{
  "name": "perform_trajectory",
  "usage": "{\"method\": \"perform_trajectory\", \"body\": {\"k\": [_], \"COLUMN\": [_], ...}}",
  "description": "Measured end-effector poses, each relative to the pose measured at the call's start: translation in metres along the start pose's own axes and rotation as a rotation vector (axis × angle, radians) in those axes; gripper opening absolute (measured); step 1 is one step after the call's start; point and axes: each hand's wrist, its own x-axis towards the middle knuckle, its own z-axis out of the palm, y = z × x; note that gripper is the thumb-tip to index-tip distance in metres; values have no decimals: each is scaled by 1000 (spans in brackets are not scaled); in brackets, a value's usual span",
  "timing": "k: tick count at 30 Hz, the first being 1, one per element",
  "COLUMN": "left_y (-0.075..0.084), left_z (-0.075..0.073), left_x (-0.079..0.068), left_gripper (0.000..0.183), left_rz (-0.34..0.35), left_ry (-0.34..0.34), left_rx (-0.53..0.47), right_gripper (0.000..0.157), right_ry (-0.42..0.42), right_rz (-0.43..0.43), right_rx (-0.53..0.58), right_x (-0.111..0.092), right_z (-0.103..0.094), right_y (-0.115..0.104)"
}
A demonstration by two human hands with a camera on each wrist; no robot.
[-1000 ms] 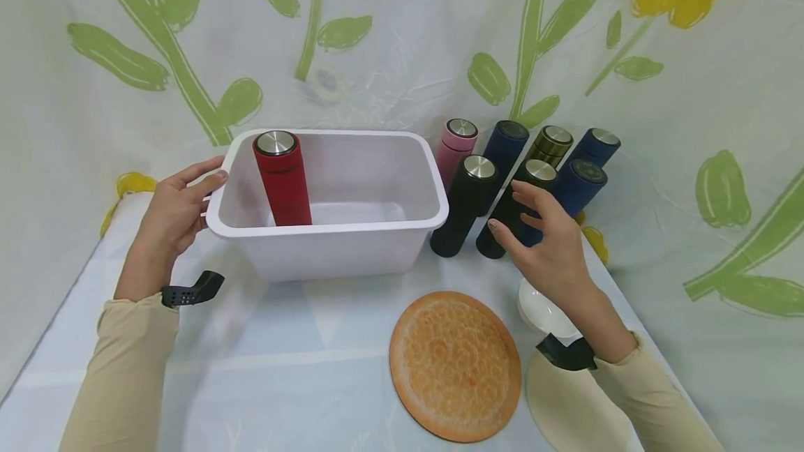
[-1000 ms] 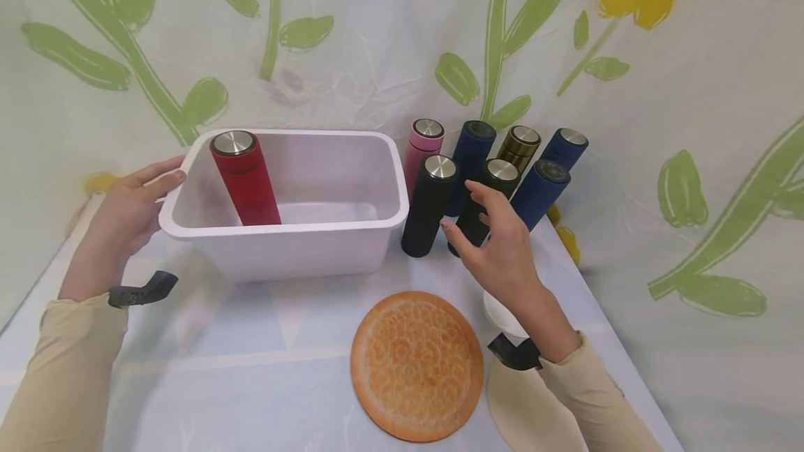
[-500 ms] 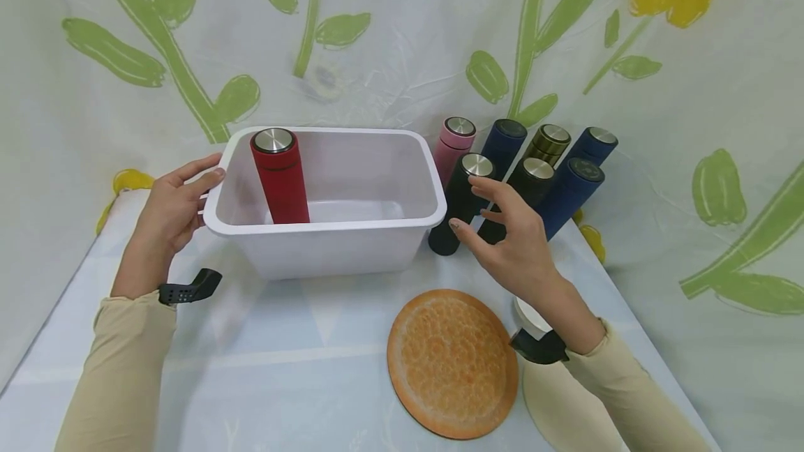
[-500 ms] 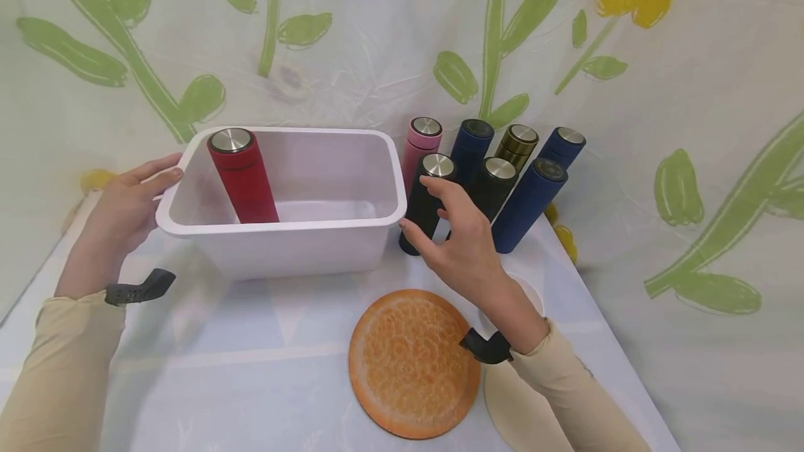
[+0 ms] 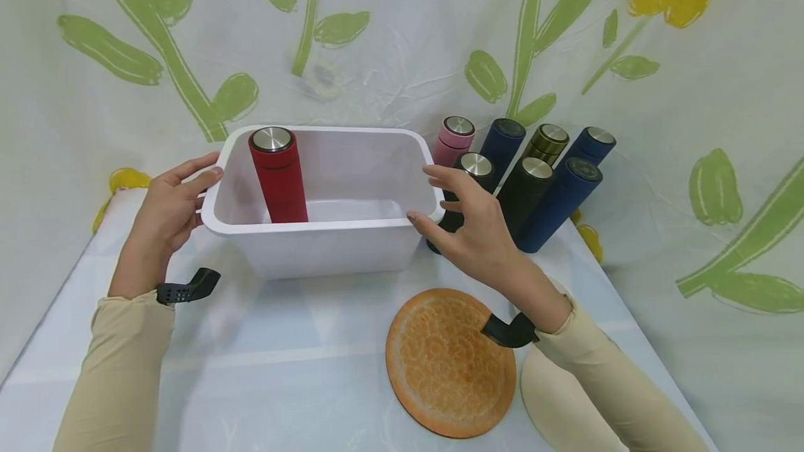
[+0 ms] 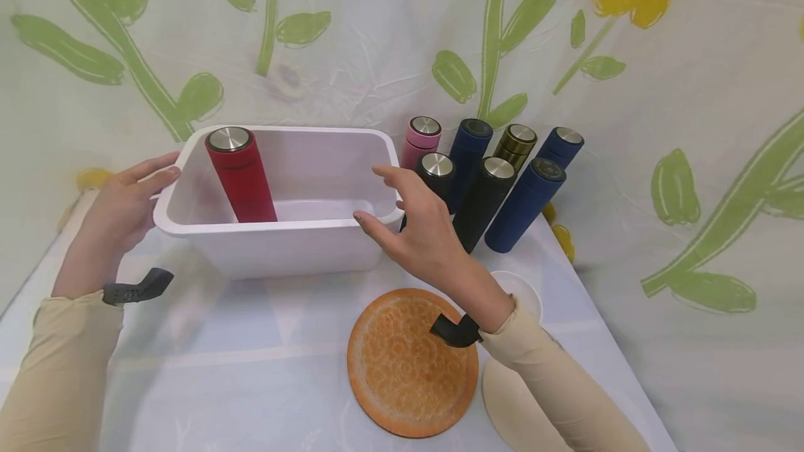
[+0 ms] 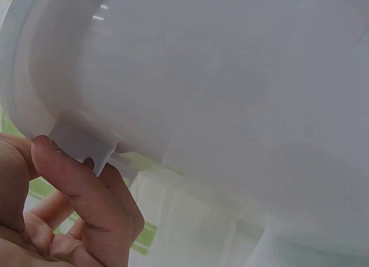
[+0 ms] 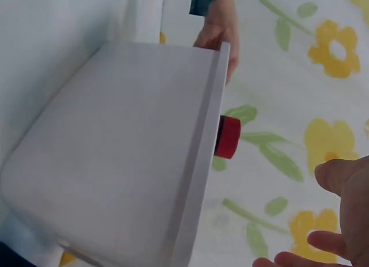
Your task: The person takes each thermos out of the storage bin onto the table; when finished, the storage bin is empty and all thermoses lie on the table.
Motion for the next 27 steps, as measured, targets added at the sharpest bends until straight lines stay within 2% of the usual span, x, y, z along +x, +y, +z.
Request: {"method": "perform_trajectory", "body": {"k": [8,19,27], "left_y": [0,-1,1], "left_z": [-2,-2,-2], "left_x": [0,1,0], "left_gripper": [71,71,70], "left_rz": [2,-4,9], "left_ry": [-8,-16,-12], "left_rx": [-15,-36,9], "right_gripper": [56,56,54], "right_ry": [-72,-143,-174], "right_rz": [31,23,50], "right_rx": [60,18,0], "right_x": [21,50,69], "right_z": [23,51,63], "right_y": [-1,-1,1]}}
